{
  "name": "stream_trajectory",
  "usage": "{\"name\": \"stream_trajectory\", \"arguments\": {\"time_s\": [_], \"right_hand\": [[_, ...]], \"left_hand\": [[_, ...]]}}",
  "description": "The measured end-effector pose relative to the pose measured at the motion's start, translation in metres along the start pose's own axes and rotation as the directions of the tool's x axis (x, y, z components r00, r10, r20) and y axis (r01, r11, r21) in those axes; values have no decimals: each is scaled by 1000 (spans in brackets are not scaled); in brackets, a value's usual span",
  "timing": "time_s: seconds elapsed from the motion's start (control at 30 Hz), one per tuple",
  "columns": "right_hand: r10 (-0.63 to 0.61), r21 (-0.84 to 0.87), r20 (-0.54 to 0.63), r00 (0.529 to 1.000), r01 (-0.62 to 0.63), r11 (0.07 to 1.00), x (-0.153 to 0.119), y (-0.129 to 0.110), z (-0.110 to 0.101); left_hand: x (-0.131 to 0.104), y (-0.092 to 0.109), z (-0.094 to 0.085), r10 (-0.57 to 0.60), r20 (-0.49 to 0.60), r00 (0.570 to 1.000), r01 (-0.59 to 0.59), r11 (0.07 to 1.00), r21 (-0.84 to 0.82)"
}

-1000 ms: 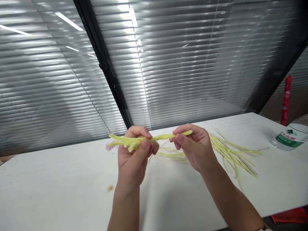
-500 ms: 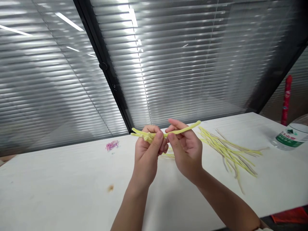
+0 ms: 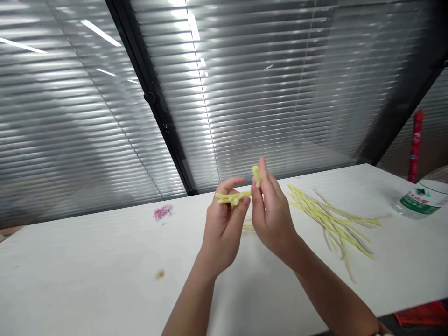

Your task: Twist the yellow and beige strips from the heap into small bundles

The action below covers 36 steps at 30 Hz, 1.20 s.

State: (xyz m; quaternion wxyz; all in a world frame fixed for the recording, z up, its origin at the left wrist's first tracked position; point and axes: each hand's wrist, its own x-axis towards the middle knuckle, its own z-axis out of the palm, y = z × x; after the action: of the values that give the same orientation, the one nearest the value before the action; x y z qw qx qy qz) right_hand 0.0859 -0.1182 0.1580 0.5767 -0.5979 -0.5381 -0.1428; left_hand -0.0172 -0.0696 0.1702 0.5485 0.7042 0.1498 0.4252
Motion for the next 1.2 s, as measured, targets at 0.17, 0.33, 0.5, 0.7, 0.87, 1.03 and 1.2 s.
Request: {"name": "stream_trajectory", "arguments": {"time_s": [0.17, 0.33, 0.5, 0.7, 0.87, 1.03, 1.2], "right_hand": [[-131, -163, 109, 985, 148, 975, 0, 0, 0], [-209, -306, 175, 962, 255, 917, -2, 0, 0], [-261, -379, 239, 935, 337, 862, -2, 0, -1], [-240, -354, 264, 934, 326, 877, 1, 0, -4], [-246, -393, 263, 933, 336, 856, 3, 2, -4], [-254, -462, 260, 932, 351, 814, 2, 4, 0], [-243, -479, 280, 929, 355, 803, 1, 7, 1]], "left_hand": [[1, -3, -2, 45, -54, 997, -40, 994, 100], [4, -2, -1, 30, -64, 998, -25, 996, 82], [6, -6, 2, 44, -106, 993, -45, 999, -8], [11, -8, 2, -18, -178, 984, -21, 977, -213], [16, -5, -2, -62, -215, 975, -14, 942, -334], [16, -7, -4, -58, -184, 981, 4, 959, -282], [16, -10, -6, -59, -151, 987, 22, 971, -238]]}}
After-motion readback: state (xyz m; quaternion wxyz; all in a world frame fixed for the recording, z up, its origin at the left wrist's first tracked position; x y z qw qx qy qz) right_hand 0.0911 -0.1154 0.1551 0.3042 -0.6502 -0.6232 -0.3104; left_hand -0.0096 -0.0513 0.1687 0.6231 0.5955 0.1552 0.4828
